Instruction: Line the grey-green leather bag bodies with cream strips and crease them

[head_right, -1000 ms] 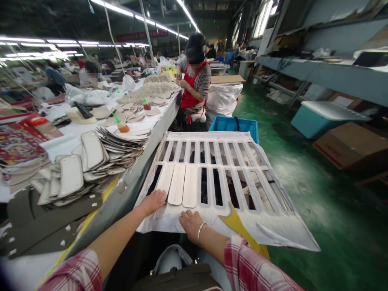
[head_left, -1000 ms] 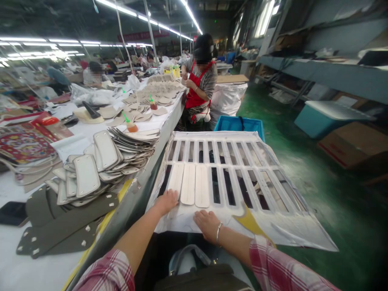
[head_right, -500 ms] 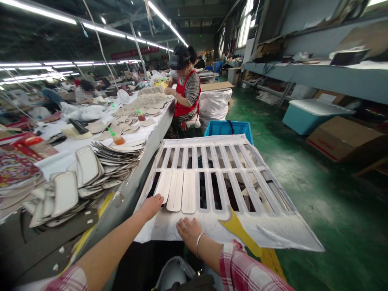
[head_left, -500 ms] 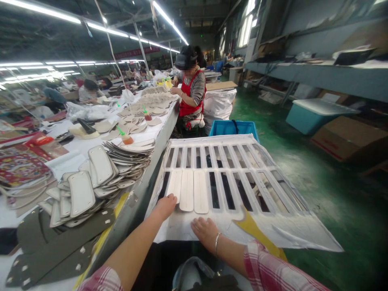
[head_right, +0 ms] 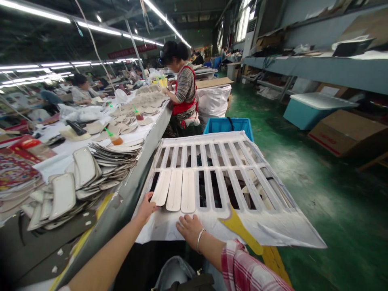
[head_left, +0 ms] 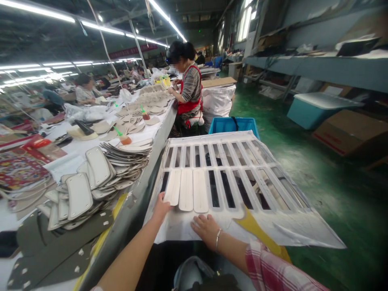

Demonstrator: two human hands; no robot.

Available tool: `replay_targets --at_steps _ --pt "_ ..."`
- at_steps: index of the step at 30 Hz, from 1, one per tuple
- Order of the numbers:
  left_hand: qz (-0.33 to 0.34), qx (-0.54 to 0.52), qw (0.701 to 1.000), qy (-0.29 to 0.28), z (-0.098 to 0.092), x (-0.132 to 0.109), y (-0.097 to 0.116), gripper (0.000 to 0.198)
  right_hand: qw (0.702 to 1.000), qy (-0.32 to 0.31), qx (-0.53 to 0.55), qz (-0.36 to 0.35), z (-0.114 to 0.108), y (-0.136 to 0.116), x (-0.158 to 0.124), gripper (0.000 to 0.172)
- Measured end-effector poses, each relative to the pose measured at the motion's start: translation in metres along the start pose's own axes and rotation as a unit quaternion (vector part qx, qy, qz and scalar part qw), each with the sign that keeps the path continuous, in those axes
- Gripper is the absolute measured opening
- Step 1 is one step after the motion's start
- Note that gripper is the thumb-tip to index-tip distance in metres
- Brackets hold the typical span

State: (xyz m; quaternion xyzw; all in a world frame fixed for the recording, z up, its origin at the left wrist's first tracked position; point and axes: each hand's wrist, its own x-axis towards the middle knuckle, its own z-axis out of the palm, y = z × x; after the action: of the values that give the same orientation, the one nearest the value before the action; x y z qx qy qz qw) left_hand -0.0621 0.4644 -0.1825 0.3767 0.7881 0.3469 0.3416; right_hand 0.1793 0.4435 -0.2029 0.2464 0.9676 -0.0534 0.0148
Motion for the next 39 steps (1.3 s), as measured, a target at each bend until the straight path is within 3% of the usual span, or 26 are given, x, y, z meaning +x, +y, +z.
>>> replay_targets --at_steps 4,7,11,17,22,27,32,36,39 --pt "-0.097 -0.153 0.983 0.023 0.019 0.006 0.005 0.016 1.0 0.005 0.005 0.005 0.004 -0.002 0.001 0.043" --pt "-0.142 -0.216 0.965 0.037 0.027 0.01 0.007 0.02 0.999 0.026 0.007 0.02 0.006 -0.003 0.002 0.036" --pt "-0.137 -0.272 0.951 0.063 0.029 0.004 0.002 0.015 0.999 0.037 -0.003 0.026 0.015 -0.001 0.0 0.034" --pt "-0.16 -0.338 0.923 0.089 0.015 -0.013 -0.017 0.013 0.999 0.039 0.011 0.019 0.026 0.006 -0.013 0.028" --pt "-0.101 -0.357 0.927 0.061 0.023 -0.015 0.001 0.013 0.998 0.028 0.017 0.05 0.011 0.008 -0.015 0.037" --pt "-0.067 -0.365 0.927 0.049 0.036 -0.036 0.01 0.011 0.999 0.01 0.022 0.041 0.007 0.009 -0.015 0.038" --pt "-0.098 -0.415 0.902 0.063 0.042 -0.051 0.001 0.014 0.999 0.01 0.034 0.03 0.007 0.009 -0.02 0.042" --pt "-0.152 -0.441 0.883 0.047 0.03 -0.058 -0.01 0.005 0.998 -0.004 0.053 0.046 0.004 0.014 -0.021 0.063" --pt "-0.157 -0.437 0.885 0.039 0.024 -0.064 -0.013 0.004 0.997 -0.009 0.059 0.042 0.004 0.017 -0.021 0.07"
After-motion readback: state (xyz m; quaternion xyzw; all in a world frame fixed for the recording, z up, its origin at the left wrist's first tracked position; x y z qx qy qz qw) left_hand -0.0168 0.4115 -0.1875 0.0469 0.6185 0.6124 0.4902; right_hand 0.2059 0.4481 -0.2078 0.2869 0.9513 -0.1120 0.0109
